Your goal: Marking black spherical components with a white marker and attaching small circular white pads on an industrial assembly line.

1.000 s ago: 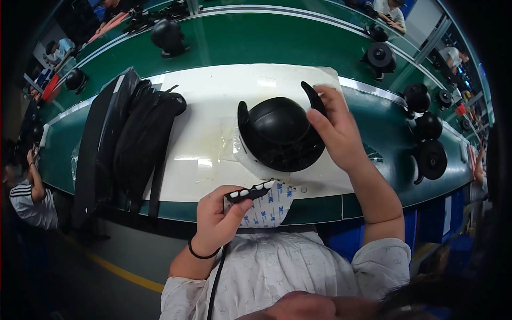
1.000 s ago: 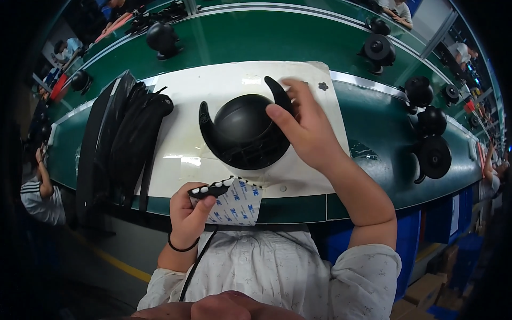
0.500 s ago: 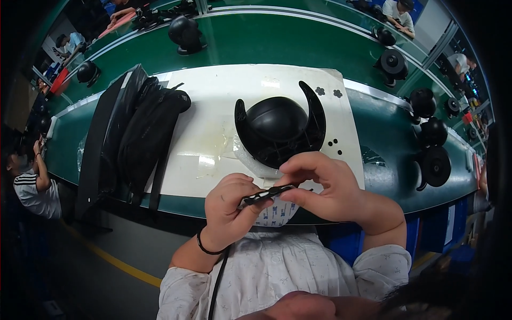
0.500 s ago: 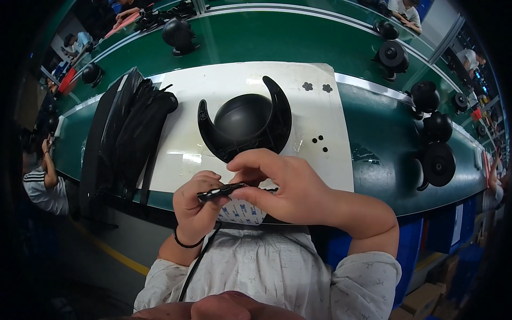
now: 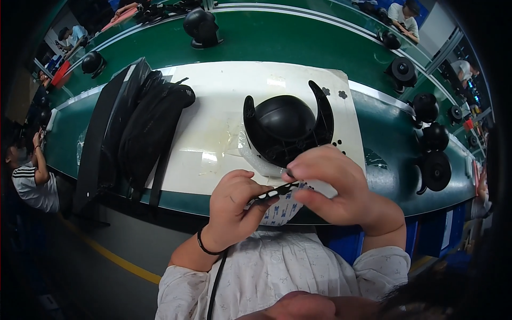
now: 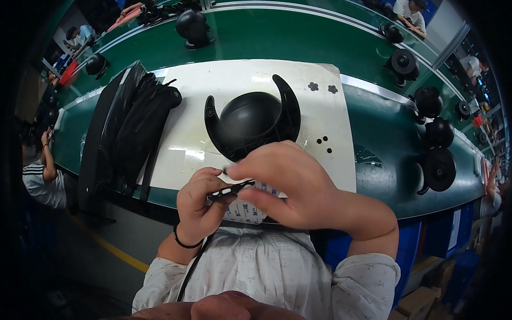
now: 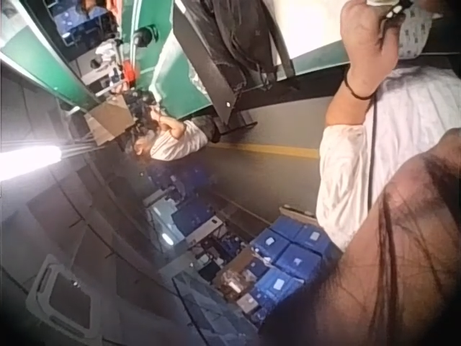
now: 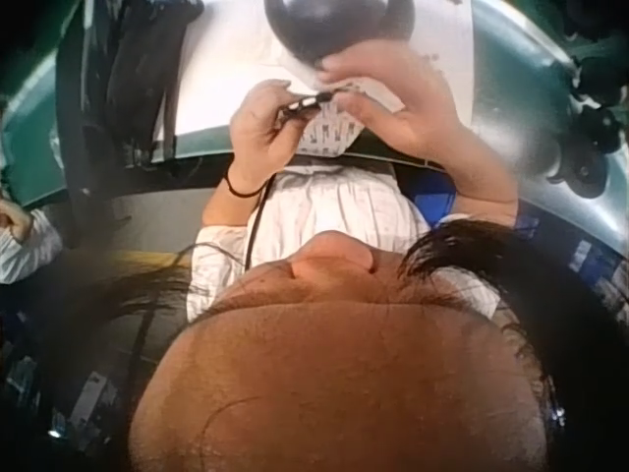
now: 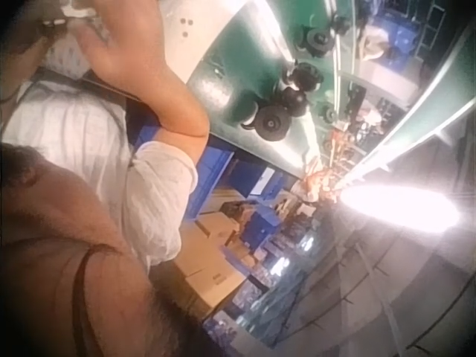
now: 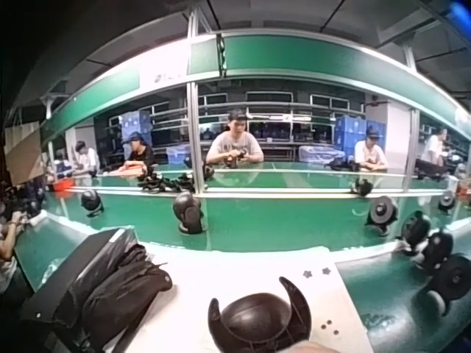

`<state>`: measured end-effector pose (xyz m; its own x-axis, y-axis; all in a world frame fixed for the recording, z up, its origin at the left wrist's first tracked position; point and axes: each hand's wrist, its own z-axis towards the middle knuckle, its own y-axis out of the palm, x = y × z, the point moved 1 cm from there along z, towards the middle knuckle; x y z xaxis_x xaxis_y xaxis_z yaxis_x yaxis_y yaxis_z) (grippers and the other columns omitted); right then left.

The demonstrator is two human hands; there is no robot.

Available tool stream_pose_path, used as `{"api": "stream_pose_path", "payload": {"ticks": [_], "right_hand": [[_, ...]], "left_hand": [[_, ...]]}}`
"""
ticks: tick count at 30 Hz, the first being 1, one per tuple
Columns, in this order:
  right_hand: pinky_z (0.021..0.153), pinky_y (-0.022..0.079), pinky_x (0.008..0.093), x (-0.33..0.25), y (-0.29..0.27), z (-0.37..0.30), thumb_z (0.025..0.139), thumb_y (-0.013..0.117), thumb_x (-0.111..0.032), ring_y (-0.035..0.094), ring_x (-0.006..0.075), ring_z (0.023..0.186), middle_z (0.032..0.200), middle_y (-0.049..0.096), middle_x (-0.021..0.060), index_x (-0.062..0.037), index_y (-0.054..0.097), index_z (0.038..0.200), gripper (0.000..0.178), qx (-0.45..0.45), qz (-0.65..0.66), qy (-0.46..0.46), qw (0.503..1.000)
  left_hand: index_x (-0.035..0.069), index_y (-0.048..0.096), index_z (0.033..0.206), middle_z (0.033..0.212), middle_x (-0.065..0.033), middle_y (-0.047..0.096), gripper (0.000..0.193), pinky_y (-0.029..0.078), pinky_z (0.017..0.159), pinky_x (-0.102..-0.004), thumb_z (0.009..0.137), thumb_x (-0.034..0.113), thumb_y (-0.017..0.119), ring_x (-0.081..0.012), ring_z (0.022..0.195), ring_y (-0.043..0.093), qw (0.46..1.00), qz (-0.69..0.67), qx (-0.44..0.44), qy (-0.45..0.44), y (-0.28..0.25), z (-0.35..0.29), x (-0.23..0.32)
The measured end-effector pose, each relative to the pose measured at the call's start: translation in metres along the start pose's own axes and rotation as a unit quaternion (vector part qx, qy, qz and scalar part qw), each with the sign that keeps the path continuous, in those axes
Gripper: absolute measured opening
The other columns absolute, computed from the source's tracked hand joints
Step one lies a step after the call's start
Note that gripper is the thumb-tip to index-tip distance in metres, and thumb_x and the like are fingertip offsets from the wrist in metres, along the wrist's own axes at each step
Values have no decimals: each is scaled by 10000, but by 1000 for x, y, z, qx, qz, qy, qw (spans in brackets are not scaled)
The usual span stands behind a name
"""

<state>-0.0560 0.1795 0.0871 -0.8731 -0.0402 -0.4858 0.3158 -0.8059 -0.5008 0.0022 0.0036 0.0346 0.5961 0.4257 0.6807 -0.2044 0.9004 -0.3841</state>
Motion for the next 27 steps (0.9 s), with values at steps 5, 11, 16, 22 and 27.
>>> {"api": "stream_pose_path", "payload": {"ticks": [5,11,16,22,27], "right_hand": [[681,420,312,5,4,0,697,647,-47,576,220,791,846,596,40,-81,582,980,292,-93,-19,42,995],[643,416,311,8,15,-5,701,626,-41,560,201,772,878,553,55,-88,566,1033,341,20,-10,-91,996],[574,378,255,5,18,-4,710,619,-76,533,139,718,916,504,22,-136,537,1107,409,-60,60,-79,993],[506,365,241,-5,27,-18,667,654,-60,477,153,638,878,483,27,-220,521,1129,507,-93,-6,-129,987],[523,403,279,5,24,-17,642,663,-6,498,182,655,962,433,50,-225,522,1130,553,-76,122,-143,979]], "left_hand": [[38,598,804,549,-45,478,210,446,767,-361,614,9,681,-199,513,482,999,39,-7,13,1,-2,-2],[34,568,708,495,-41,444,138,445,752,-350,629,36,681,-196,471,461,1000,-6,8,-10,2,0,-3],[31,554,668,483,-42,430,128,449,746,-353,637,53,676,-210,458,456,999,23,-38,10,3,-1,-4],[3,542,648,515,-90,458,121,415,535,-307,677,67,640,-248,473,460,961,-93,-171,-196,-3,-2,0],[-5,535,633,482,-39,449,289,310,416,-251,752,216,677,-74,457,349,888,-233,-270,-290,-9,-3,-3]]}}
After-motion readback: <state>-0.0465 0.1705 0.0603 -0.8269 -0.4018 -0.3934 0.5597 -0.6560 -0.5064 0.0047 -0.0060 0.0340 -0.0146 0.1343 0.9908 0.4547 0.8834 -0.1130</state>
